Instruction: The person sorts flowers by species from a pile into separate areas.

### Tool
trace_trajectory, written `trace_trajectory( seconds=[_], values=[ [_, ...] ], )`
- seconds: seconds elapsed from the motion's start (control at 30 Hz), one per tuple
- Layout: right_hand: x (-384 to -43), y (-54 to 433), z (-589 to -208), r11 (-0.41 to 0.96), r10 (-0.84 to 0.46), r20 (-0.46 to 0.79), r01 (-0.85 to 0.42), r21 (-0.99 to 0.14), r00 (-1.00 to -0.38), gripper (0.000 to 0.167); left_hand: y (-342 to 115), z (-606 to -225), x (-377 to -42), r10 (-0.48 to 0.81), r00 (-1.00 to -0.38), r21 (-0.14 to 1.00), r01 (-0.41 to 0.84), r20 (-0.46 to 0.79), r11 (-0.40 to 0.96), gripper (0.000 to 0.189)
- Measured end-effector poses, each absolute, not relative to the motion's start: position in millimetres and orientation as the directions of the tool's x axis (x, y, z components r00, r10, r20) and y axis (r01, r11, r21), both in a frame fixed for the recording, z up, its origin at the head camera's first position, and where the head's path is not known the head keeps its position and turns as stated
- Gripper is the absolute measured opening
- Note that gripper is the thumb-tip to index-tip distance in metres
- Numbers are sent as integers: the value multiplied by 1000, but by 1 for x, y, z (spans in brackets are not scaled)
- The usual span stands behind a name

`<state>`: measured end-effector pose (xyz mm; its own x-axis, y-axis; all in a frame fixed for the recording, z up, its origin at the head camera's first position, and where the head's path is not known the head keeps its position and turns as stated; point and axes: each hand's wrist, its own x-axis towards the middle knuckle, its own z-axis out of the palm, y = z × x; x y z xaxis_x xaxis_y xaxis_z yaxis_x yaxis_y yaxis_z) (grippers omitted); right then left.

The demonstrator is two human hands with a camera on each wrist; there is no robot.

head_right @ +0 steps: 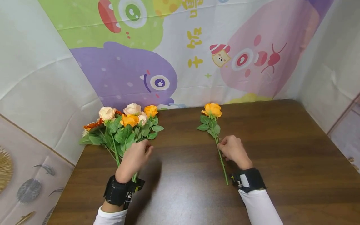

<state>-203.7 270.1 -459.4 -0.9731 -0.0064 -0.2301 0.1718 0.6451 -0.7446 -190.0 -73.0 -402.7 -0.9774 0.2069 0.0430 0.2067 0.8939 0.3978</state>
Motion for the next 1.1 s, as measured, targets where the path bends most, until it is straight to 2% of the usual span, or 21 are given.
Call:
trace_trajectory(
  seconds=[0.17, 0.33, 0.5, 0.83, 1.1],
  values=[
    [-202, 268, -448, 643, -22, -176, 121, -756, -984, 24, -92, -411, -202, 121, -988, 334, 83, -95, 939, 17],
    [-197, 262, -435, 644, -46, -113, 56, -763, -993, 25, -115, -413, -207, -8, -997, 273, -30, -82, 962, 16],
    [-192, 258, -426, 643, -64, -68, 11, -766, -996, 26, -130, -413, -212, -71, -990, 262, -100, -119, 960, 20],
    [-189, 253, -420, 644, -104, -15, -56, -763, -994, 22, -141, -419, -214, -118, -988, 236, -138, -96, 962, 18],
    [-187, 252, -419, 647, -98, -10, -56, -761, -995, 21, -142, -416, -207, -96, -977, 177, -131, -193, 976, 21]
  ],
)
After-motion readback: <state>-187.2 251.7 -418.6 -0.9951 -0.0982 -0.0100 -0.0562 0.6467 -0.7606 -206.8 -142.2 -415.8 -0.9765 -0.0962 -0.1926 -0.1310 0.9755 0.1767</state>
